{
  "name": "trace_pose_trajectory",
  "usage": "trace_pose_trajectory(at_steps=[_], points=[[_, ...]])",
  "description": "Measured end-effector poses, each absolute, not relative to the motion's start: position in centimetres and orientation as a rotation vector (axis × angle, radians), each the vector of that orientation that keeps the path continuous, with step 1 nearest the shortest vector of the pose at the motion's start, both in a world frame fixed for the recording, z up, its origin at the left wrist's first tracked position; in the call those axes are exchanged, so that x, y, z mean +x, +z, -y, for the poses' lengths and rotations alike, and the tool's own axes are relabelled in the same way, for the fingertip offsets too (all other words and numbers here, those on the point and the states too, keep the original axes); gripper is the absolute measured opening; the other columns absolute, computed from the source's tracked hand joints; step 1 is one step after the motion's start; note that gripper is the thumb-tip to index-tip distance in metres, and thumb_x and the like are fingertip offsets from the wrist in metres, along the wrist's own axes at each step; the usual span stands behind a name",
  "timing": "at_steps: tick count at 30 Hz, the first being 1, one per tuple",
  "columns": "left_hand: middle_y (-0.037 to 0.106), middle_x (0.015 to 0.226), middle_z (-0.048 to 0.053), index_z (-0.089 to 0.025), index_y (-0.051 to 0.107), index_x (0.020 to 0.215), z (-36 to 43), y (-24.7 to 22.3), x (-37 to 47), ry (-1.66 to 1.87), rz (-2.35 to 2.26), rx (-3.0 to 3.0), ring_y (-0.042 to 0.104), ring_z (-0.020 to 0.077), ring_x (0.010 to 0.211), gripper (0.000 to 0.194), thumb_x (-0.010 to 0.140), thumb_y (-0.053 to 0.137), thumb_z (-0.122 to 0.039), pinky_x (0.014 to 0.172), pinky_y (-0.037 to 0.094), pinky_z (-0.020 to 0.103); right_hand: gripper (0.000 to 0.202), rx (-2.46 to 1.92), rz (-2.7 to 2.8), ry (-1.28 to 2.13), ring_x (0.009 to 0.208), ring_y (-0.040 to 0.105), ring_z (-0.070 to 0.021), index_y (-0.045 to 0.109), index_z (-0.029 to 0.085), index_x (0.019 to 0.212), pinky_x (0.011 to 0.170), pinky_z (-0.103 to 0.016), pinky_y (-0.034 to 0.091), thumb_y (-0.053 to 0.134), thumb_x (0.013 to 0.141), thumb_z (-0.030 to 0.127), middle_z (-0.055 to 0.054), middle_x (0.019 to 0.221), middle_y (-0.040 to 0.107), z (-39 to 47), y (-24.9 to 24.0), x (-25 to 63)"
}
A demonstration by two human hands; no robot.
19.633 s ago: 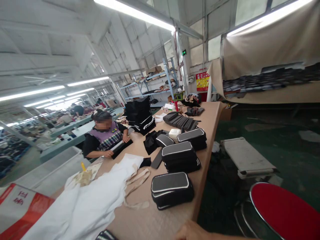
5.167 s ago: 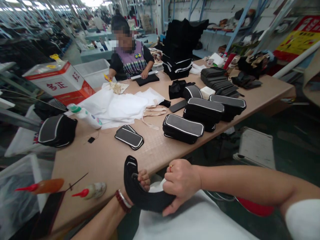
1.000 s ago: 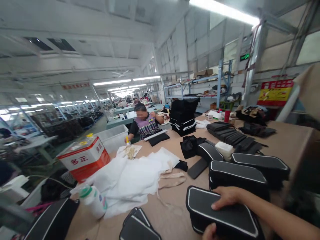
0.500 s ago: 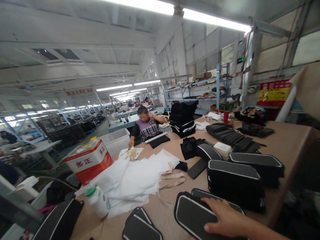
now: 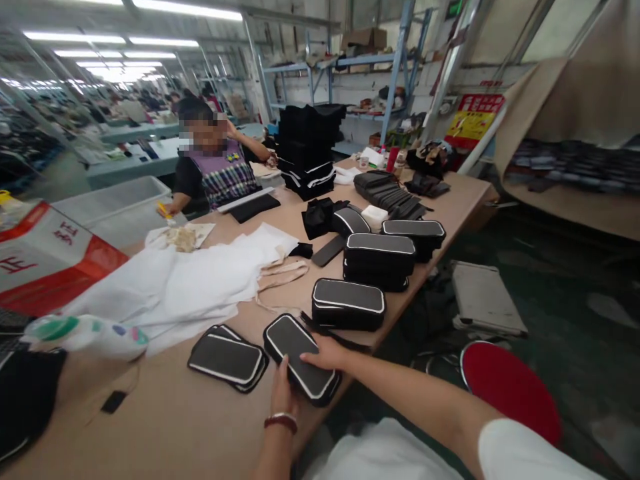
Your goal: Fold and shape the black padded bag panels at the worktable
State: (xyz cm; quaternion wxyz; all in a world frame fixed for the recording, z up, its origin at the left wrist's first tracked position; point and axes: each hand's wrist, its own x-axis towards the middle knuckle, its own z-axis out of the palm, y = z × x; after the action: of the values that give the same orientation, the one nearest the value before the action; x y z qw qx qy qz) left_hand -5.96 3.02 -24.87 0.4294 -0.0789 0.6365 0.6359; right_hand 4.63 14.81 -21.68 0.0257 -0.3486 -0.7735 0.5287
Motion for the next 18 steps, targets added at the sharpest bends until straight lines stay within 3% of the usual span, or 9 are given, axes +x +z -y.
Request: trace_pose_trajectory(at_steps=[3,7,10,12,15,18], points=[[0.071,0.103,0.013,-0.015,0.063,0.11,-3.5,-25.4,-6.3,1.469,-1.846,-0.065,0.065,0.0274,0.105,0.037,0.076,0.067,-0.028,0.095,0.049,0.042,0.065,-0.855,2.63,1.275,0.129,0.044,-0.0293,0.044,0.017,0.135,0.107,-0.043,0.037,0.065,0.077,0.038,-0.014,0.142,0.046,-15.6,-21.1,6.6],[0.07,0.108,0.014,-0.015,0.063,0.11,-3.3,-26.0,-6.8,1.431,-1.924,-0.102,0.06,0.03,0.113,0.04,0.072,0.07,-0.027,0.102,0.044,0.045,0.047,-0.756,2.829,0.719,0.119,0.049,-0.0281,0.046,0.016,0.132,0.1,-0.045,0.041,0.05,0.086,0.023,-0.014,0.129,0.054,-17.6,-20.1,9.5],[0.068,0.111,0.015,-0.015,0.063,0.106,-3.0,-26.0,-7.1,1.412,-1.951,-0.116,0.06,0.0303,0.114,0.038,0.071,0.071,-0.026,0.104,0.041,0.046,0.061,-0.974,2.84,0.492,0.116,0.047,-0.0336,0.04,0.011,0.137,0.098,-0.049,0.039,0.059,0.082,0.03,-0.019,0.126,0.053,-17.7,-21.2,11.2],[0.068,0.111,0.015,-0.014,0.063,0.105,-3.0,-25.9,-7.2,1.415,-1.946,-0.128,0.06,0.0302,0.113,0.037,0.071,0.071,-0.025,0.104,0.041,0.045,0.063,-1.128,2.839,0.501,0.11,0.052,-0.0324,0.04,0.009,0.137,0.095,-0.047,0.04,0.06,0.081,0.029,-0.02,0.119,0.057,-17.0,-22.2,11.9],[0.068,0.112,0.014,-0.015,0.062,0.108,-3.0,-25.5,-7.1,1.441,-1.9,-0.173,0.06,0.0286,0.113,0.037,0.074,0.068,-0.028,0.101,0.043,0.043,0.041,-1.166,2.848,0.624,0.098,0.059,-0.025,0.051,0.016,0.127,0.089,-0.039,0.044,0.047,0.086,0.019,-0.013,0.106,0.065,-16.1,-22.0,12.5],[0.067,0.113,0.011,-0.017,0.061,0.109,-2.8,-24.8,-6.8,1.483,-1.828,-0.232,0.059,0.0266,0.115,0.032,0.08,0.062,-0.031,0.098,0.046,0.039,0.041,-1.035,2.743,0.763,0.102,0.06,-0.0228,0.052,0.02,0.127,0.09,-0.035,0.045,0.045,0.087,0.018,-0.009,0.113,0.065,-17.4,-18.4,12.8]])
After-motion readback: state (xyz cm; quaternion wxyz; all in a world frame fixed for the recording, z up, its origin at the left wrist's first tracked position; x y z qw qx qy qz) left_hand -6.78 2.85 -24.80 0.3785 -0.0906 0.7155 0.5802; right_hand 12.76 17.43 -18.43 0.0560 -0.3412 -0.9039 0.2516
